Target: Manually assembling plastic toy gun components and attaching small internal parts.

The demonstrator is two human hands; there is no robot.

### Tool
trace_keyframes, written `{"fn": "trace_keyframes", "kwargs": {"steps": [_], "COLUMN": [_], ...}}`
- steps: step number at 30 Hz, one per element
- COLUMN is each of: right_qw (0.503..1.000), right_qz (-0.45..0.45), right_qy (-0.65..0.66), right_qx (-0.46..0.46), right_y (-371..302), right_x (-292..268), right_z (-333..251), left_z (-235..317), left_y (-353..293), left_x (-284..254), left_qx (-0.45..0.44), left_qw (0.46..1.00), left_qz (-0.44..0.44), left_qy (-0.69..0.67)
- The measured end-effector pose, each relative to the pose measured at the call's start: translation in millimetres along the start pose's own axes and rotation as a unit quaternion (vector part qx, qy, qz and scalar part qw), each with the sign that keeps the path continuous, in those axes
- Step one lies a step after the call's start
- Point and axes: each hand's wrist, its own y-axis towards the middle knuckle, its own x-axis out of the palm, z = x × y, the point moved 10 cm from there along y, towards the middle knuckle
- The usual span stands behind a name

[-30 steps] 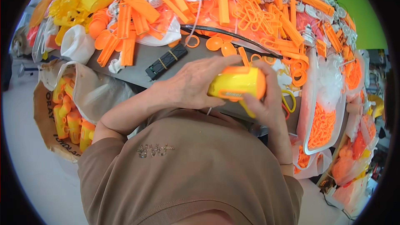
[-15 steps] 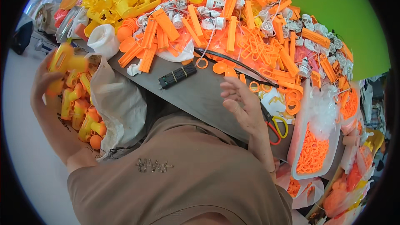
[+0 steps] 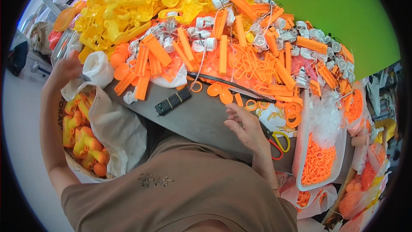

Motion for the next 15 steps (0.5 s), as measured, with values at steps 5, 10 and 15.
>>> {"fn": "trace_keyframes", "kwargs": {"steps": [5, 10, 15], "right_qw": [0.998, 0.997, 0.994], "right_qz": [0.001, 0.02, 0.006], "right_qy": [-0.05, -0.054, -0.071], "right_qx": [0.027, 0.056, 0.079], "right_y": [-1.5, -13.4, -17.6], "right_x": [2.4, -2.8, 9.0], "right_z": [1.3, 3.8, 11.8], "left_z": [181.7, 259.9, 338.0], "left_y": [129.6, 283.3, 344.1], "left_x": [7.7, 21.6, 34.8], "left_qx": [0.304, 0.279, 0.243], "left_qw": [0.938, 0.923, 0.927], "left_qz": [0.161, 0.231, 0.244], "left_qy": [0.047, -0.133, -0.147]}}
